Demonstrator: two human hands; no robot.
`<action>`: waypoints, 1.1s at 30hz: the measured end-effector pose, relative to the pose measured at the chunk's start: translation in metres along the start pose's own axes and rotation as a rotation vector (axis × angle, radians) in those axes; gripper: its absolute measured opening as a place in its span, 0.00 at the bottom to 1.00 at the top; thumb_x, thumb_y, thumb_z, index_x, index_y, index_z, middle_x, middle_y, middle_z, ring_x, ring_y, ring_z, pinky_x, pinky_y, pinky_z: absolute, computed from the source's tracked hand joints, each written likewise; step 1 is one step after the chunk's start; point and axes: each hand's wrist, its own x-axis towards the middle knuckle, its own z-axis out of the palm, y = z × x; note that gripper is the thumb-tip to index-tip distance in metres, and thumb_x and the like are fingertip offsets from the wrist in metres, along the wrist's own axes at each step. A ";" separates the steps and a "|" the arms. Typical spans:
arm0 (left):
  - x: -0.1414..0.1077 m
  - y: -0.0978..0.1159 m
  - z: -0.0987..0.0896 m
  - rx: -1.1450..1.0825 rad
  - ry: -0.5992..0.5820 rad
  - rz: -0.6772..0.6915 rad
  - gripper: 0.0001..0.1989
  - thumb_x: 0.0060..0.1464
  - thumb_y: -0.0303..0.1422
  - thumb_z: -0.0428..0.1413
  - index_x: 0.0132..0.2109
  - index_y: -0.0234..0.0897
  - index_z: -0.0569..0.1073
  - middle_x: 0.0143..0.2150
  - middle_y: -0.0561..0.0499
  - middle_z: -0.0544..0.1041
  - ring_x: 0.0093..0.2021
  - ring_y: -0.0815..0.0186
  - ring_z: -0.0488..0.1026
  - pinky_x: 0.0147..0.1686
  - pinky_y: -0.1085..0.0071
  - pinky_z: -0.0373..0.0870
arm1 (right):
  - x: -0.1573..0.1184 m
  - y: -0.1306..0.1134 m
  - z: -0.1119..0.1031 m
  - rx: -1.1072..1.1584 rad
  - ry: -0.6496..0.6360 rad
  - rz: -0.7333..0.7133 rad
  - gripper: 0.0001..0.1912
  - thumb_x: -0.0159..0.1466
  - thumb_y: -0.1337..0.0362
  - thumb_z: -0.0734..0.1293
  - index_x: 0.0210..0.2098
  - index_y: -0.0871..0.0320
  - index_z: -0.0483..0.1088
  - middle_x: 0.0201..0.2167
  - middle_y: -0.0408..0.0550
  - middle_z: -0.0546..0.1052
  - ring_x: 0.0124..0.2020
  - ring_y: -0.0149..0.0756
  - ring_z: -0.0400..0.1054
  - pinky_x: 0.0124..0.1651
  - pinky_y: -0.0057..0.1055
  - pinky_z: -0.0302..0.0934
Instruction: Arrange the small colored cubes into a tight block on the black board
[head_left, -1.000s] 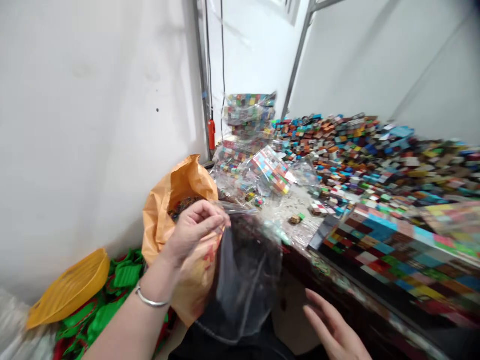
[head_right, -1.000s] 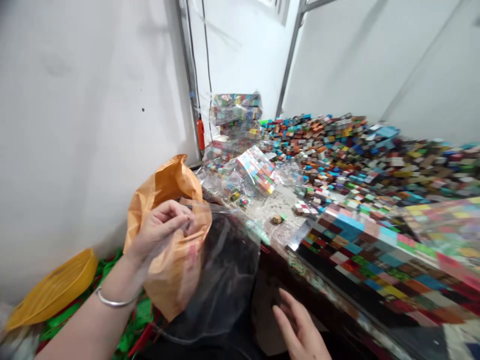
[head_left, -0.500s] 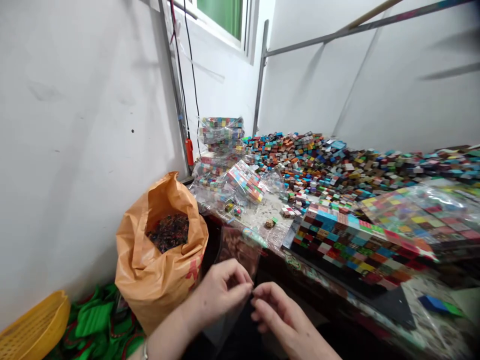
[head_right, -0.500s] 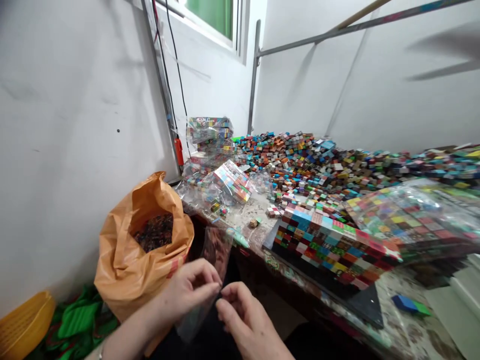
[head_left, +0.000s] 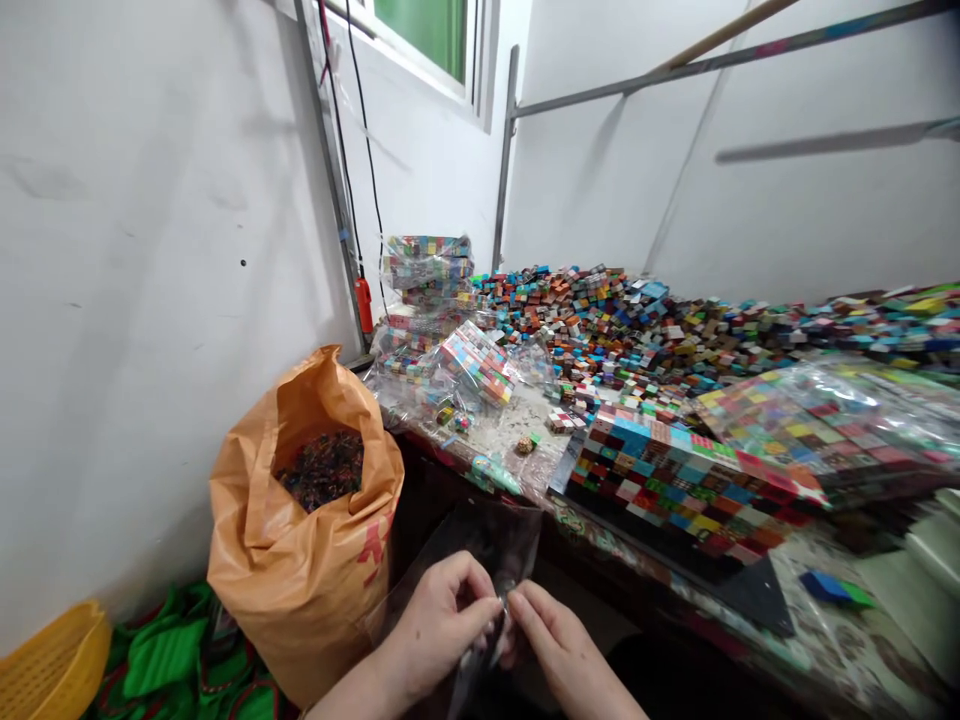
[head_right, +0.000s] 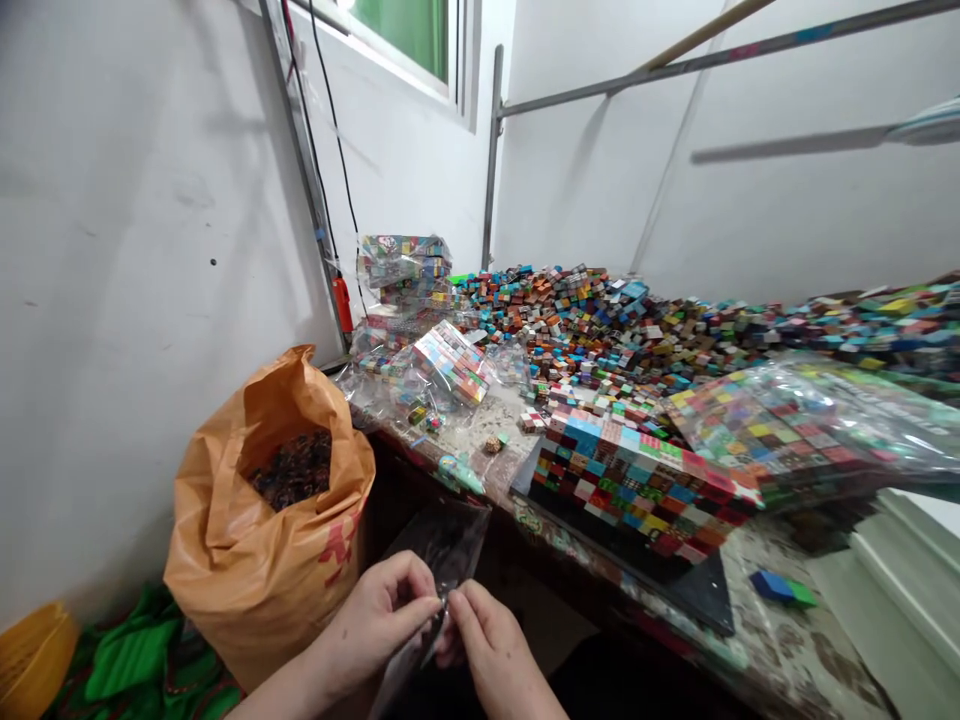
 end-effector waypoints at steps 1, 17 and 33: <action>0.001 -0.001 -0.005 -0.005 0.042 0.014 0.07 0.49 0.31 0.54 0.28 0.35 0.62 0.25 0.57 0.67 0.22 0.73 0.66 0.22 0.76 0.63 | 0.002 0.004 -0.001 0.024 0.002 0.019 0.19 0.64 0.50 0.53 0.25 0.56 0.62 0.23 0.42 0.69 0.27 0.32 0.65 0.33 0.28 0.60; 0.000 -0.019 0.003 0.689 0.020 -0.020 0.09 0.47 0.25 0.49 0.39 0.37 0.66 0.36 0.50 0.70 0.34 0.65 0.68 0.34 0.69 0.66 | 0.018 0.002 -0.001 -0.418 0.097 0.045 0.17 0.63 0.58 0.52 0.22 0.55 0.61 0.20 0.41 0.69 0.25 0.31 0.63 0.31 0.28 0.56; 0.012 -0.015 0.004 0.756 -0.205 0.122 0.17 0.59 0.30 0.42 0.50 0.39 0.70 0.43 0.47 0.74 0.43 0.64 0.71 0.45 0.69 0.66 | -0.010 0.017 -0.002 -1.107 0.110 -0.747 0.16 0.61 0.74 0.54 0.41 0.60 0.71 0.39 0.55 0.76 0.43 0.41 0.69 0.47 0.39 0.64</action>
